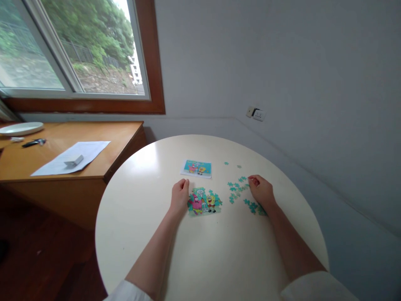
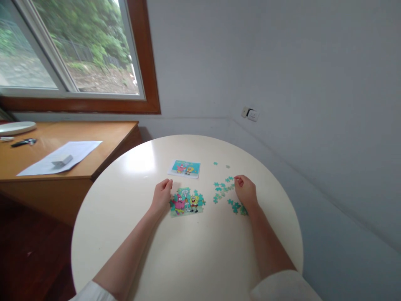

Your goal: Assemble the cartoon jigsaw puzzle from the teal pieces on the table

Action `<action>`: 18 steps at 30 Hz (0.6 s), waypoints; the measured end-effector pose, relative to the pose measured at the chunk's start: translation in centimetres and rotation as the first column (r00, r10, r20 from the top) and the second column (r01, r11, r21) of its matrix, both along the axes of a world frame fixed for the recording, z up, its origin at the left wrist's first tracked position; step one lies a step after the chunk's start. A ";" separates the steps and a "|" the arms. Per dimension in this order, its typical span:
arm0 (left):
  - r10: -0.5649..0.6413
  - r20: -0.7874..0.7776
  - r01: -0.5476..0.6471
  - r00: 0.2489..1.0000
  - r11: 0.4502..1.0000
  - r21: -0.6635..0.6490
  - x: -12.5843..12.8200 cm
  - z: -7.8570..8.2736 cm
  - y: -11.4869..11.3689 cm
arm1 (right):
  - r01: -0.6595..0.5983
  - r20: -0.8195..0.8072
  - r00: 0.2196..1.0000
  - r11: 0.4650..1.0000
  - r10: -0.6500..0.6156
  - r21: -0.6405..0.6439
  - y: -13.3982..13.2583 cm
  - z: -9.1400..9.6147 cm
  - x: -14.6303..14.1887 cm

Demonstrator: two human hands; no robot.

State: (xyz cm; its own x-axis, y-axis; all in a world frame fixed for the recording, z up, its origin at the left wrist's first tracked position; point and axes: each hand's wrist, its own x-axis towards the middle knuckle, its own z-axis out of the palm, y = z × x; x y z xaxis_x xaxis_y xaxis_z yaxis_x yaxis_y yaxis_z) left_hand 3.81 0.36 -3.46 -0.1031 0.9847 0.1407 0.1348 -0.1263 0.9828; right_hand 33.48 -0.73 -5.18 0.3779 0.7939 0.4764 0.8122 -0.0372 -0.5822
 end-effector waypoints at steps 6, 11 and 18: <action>0.011 -0.082 -0.008 0.997 0.999 0.043 0.0 0.2 -0.3 | 0.052 -0.045 0.998 0.998 -0.050 0.045 -0.4 0.6 -0.1; 0.010 -0.089 -0.005 0.996 0.999 0.050 0.0 -0.4 0.0 | 0.060 -0.083 0.995 0.997 -0.064 -0.047 -0.7 1.7 0.5; 0.017 -0.055 -0.013 0.998 0.998 0.066 -0.1 -0.4 0.1 | -0.100 -0.268 0.963 0.971 0.039 -0.218 -1.3 3.1 2.1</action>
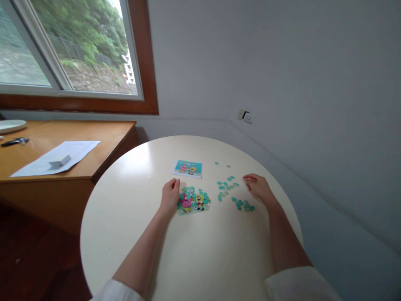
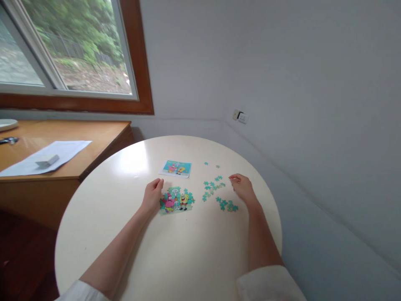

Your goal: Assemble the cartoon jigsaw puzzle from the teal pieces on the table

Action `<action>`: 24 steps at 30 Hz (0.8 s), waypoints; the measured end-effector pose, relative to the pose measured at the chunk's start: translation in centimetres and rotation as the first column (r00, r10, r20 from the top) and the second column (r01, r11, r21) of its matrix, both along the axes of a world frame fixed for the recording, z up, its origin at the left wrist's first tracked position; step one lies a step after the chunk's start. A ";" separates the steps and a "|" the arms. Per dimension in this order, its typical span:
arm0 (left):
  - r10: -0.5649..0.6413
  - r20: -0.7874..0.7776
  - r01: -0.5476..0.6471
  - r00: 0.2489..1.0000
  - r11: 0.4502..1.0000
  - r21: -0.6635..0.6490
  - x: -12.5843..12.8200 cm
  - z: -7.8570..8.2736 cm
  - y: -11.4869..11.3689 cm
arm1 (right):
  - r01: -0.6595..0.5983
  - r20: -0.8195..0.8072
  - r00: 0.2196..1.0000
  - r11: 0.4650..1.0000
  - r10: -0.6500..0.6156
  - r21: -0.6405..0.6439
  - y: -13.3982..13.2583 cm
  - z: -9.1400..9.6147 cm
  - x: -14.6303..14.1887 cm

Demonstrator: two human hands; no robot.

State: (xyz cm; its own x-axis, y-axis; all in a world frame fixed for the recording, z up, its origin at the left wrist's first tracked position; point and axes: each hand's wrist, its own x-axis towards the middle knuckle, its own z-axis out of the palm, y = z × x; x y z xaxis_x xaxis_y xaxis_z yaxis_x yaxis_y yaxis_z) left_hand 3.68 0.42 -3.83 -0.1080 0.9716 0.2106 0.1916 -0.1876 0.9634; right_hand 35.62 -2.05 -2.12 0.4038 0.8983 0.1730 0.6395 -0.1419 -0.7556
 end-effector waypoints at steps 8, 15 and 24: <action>-0.002 -0.035 0.000 0.999 0.999 -0.041 -0.1 0.8 -0.4 | -0.465 -0.134 0.885 0.827 0.446 -0.315 -2.7 2.6 -0.2; -0.016 0.001 0.016 1.000 0.997 -0.071 -0.1 0.8 -0.5 | -0.589 -0.166 0.790 0.656 0.591 -0.471 -2.5 2.7 -1.8; -0.030 -0.008 0.029 1.000 0.999 -0.035 -0.4 0.5 -0.2 | -0.567 -0.089 0.804 0.714 0.588 -0.411 -1.8 1.8 -3.2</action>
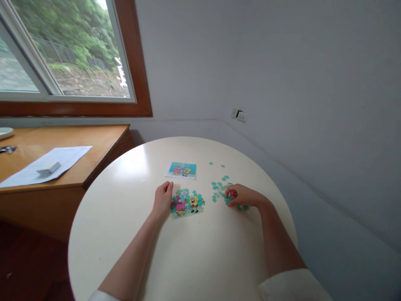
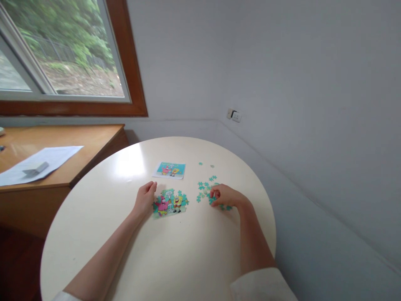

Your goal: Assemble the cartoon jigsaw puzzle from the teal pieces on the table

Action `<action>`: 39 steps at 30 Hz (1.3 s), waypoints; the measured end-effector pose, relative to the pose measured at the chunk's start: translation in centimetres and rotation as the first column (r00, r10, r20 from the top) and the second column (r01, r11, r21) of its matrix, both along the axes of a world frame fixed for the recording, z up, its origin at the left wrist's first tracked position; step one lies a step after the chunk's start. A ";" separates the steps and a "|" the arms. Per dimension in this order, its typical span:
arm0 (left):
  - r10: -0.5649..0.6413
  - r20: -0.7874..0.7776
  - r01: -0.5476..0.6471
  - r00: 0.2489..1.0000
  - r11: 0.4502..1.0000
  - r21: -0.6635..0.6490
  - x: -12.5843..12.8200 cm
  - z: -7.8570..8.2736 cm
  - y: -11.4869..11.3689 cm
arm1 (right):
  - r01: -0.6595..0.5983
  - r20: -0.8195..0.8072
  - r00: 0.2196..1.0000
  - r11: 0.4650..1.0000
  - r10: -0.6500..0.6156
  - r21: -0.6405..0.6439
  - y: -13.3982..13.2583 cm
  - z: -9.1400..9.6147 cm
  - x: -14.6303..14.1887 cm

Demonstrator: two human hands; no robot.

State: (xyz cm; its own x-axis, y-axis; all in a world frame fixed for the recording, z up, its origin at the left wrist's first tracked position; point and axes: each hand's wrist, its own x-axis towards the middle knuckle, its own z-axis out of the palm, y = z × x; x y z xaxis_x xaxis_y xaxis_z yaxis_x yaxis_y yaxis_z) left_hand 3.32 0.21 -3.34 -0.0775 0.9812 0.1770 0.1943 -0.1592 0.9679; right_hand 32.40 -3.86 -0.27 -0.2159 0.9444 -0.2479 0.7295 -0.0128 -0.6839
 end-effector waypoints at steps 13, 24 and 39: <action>-0.022 0.054 0.025 0.998 0.999 -0.042 -0.1 -0.7 0.2 | 0.165 0.028 0.986 0.984 -0.167 0.072 0.1 -0.3 1.0; -0.031 0.020 0.031 0.999 0.999 -0.023 -0.2 -1.0 0.4 | 0.234 -0.021 0.972 0.965 -0.233 0.116 0.4 -1.2 2.2; -0.025 0.040 0.026 0.999 0.999 -0.044 -0.2 -0.6 0.3 | 0.181 0.176 0.955 0.939 -0.240 0.294 0.6 -1.1 2.1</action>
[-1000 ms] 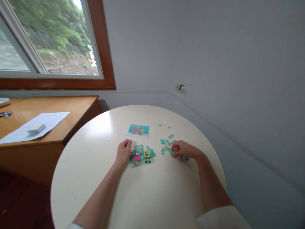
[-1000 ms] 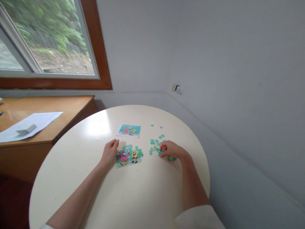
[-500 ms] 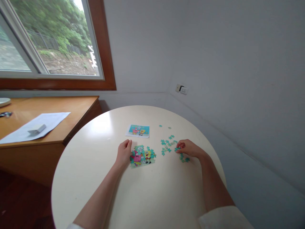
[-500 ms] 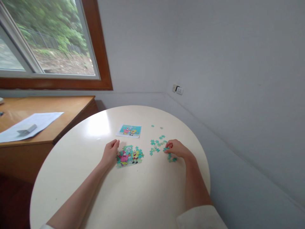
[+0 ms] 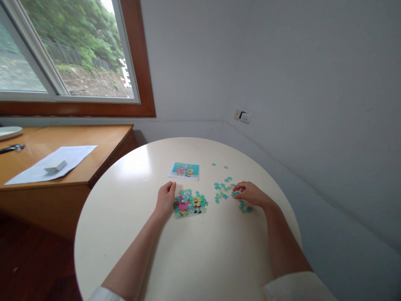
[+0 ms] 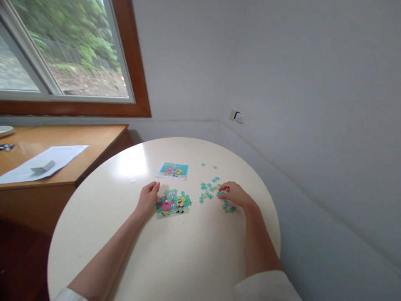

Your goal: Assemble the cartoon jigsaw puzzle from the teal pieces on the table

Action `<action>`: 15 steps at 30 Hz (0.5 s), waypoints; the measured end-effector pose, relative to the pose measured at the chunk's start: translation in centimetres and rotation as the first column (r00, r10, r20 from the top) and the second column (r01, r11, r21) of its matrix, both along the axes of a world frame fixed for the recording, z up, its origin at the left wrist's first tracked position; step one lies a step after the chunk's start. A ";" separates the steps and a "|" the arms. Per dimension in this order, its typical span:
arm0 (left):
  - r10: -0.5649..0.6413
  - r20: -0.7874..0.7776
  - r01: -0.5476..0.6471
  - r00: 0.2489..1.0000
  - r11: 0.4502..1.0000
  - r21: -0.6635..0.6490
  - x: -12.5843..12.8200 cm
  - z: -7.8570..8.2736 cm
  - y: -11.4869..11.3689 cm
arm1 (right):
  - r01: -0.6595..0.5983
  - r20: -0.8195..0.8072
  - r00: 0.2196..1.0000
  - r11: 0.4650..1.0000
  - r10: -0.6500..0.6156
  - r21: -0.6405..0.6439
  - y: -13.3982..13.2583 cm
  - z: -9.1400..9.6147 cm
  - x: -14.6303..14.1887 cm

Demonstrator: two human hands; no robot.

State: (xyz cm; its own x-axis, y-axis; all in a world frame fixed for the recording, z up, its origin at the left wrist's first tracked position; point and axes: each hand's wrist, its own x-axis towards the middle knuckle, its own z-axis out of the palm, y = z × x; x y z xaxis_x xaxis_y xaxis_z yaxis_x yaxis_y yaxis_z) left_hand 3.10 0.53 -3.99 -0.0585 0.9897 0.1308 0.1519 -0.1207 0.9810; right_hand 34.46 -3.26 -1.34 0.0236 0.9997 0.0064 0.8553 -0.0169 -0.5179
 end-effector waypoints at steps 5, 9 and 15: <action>0.005 -0.067 -0.004 0.998 1.000 0.023 0.1 0.1 0.0 | 0.000 0.038 0.999 1.000 0.001 -0.027 0.0 0.4 -0.4; 0.005 -0.078 -0.003 0.997 1.000 0.026 0.1 0.3 -0.1 | 0.011 0.010 1.000 1.000 -0.011 -0.018 -0.2 0.7 -1.0; -0.001 -0.090 0.002 0.996 1.000 0.020 0.1 0.7 -0.2 | -0.084 -0.213 0.975 0.995 0.070 -0.057 -0.2 0.6 -1.4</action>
State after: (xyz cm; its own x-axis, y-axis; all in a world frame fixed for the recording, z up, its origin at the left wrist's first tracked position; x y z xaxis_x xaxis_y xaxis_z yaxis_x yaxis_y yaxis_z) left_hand 3.24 0.28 -3.28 -0.0440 0.9868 0.1556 0.2393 -0.1408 0.9607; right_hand 33.06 -3.44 -0.73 -0.0596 0.9966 -0.0562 0.7273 0.0048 -0.6863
